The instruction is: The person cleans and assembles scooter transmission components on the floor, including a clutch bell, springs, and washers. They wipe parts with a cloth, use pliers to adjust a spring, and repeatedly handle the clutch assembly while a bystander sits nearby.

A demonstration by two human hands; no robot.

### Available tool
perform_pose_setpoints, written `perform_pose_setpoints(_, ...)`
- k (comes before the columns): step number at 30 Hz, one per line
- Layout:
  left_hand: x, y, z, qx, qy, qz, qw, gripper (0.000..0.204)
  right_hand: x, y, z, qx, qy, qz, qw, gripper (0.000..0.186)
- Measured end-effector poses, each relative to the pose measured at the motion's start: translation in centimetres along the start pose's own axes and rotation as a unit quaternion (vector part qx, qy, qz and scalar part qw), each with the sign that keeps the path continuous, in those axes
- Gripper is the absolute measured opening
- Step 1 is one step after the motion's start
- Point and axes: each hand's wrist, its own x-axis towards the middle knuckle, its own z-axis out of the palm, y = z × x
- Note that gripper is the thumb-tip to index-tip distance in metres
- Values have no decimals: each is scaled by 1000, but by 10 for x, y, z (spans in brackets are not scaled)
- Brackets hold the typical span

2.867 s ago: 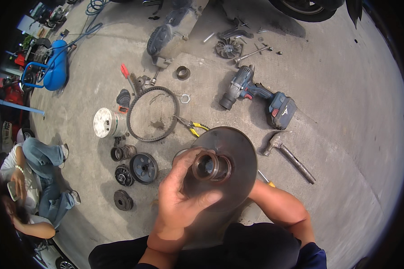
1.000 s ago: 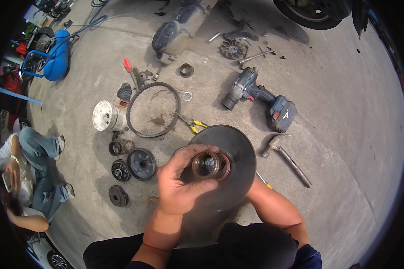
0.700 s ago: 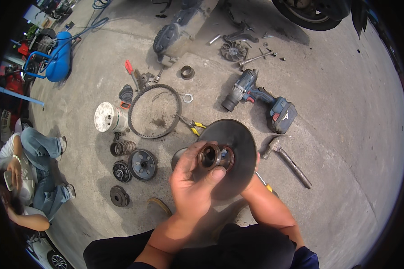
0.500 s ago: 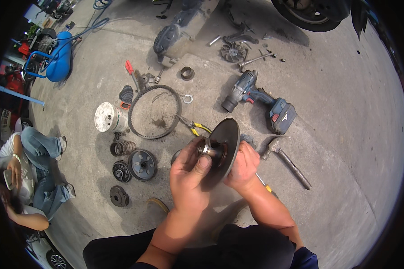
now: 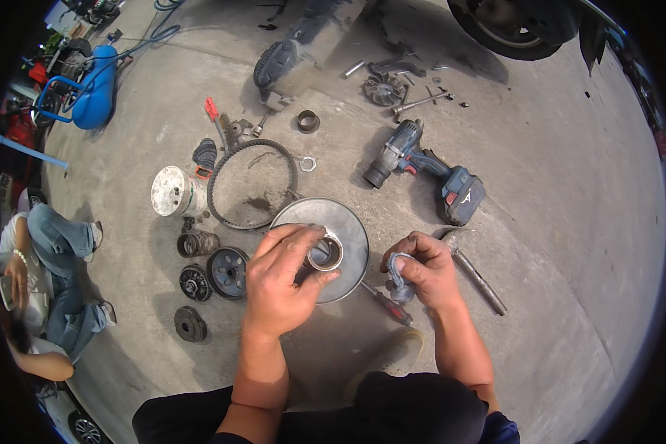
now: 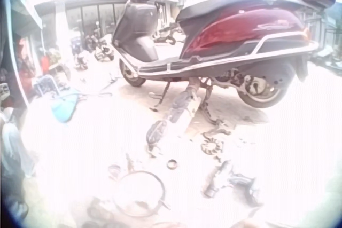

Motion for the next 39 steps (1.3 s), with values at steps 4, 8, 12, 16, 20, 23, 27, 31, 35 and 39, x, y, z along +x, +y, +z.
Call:
perform_pose_setpoints(4,1,5,3,65,-43,25,997,46,7,-11,27,-154,5,49,987,26)
perform_pose_setpoints(8,2,7,8,127,-56,89,986,39,21,-16,41,-288,-37,113,950,25)
perform_pose_setpoints(12,2,12,17,158,-83,117,977,35,25,-5,50,-317,-29,158,935,20)
perform_pose_setpoints(16,0,3,18,-45,-110,129,985,47,17,6,52,-212,7,186,959,17)
perform_pose_setpoints(20,-4,-28,12,-318,-67,46,945,88,11,3,47,-88,-41,232,968,16)
perform_pose_setpoints(23,-11,-45,25,-461,-125,1,878,131,11,1,51,-50,-84,228,969,17)
perform_pose_setpoints(27,-24,-49,34,-517,-157,-41,841,148,13,-2,57,-119,-114,239,957,18)
perform_pose_setpoints(31,-25,-47,31,-514,-195,-124,826,140,15,-7,53,-368,-160,91,911,17)
perform_pose_setpoints(35,-27,-37,40,-502,-146,-200,829,134,20,-5,48,-504,-146,-119,843,13)
perform_pose_setpoints(39,-27,-37,44,-548,-146,-254,784,128,28,-6,41,-614,-144,-281,723,21)
